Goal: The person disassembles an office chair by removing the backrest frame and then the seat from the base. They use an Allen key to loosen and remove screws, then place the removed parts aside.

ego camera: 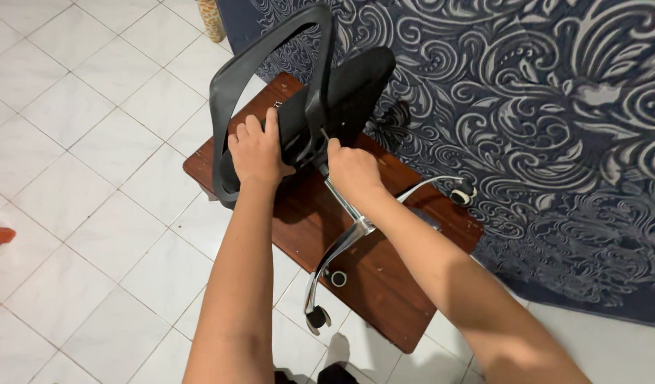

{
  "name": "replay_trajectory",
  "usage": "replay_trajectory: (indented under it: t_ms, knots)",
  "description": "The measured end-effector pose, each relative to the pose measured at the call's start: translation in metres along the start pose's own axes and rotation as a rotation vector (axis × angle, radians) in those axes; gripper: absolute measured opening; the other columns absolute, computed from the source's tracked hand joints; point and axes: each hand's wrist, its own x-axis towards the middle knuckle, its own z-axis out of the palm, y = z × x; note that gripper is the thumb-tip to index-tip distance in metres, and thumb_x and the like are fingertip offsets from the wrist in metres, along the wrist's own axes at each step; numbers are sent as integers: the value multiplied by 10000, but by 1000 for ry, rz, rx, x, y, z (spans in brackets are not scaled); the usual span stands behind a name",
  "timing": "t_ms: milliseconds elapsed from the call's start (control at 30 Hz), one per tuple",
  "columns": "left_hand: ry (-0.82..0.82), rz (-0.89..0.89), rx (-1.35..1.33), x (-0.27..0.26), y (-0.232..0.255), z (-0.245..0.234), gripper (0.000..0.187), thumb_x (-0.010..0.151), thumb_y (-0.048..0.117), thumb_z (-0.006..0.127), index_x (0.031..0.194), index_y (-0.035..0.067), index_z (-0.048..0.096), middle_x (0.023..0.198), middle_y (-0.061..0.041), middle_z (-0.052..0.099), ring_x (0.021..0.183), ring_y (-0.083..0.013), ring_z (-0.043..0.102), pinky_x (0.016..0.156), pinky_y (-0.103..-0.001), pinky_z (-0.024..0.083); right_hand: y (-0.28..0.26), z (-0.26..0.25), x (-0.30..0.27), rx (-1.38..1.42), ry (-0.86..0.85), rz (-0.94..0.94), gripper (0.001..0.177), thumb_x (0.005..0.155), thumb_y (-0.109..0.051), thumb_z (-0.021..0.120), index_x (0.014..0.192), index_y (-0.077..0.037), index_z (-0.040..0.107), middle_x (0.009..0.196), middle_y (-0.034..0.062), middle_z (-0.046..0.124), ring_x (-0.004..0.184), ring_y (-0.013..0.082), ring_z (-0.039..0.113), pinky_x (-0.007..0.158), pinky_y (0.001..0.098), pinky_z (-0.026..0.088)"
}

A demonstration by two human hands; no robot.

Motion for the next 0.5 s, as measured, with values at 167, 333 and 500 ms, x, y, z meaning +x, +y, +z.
replay_trajectory:
  t_ms: [167,333,500]
  knots:
    - [-19,-3,13,0,0,0,1273,390,403,1025,1483,225,398,1184,-95,529,1097,-315,548,887,-475,441,-3,-5,14,986,-216,429,219,1060,-183,542,985,15,596,598,-15,482,472,142,495,460,337,473]
    - [13,6,17,-1,0,0,1283,389,417,1028,1484,203,393,1179,-105,523,1085,-315,550,906,-485,444,-4,-1,9,1643,-224,593,127,1059,-142,557,1094,-33,614,608,-55,459,475,94,453,473,298,443]
    - [34,18,22,-3,-1,0,1274,366,398,1031,1457,194,406,1163,-95,521,1090,-316,548,915,-492,443,-13,2,-12,-177,-15,25,134,940,-75,558,1065,-30,580,823,176,712,749,347,732,646,426,576]
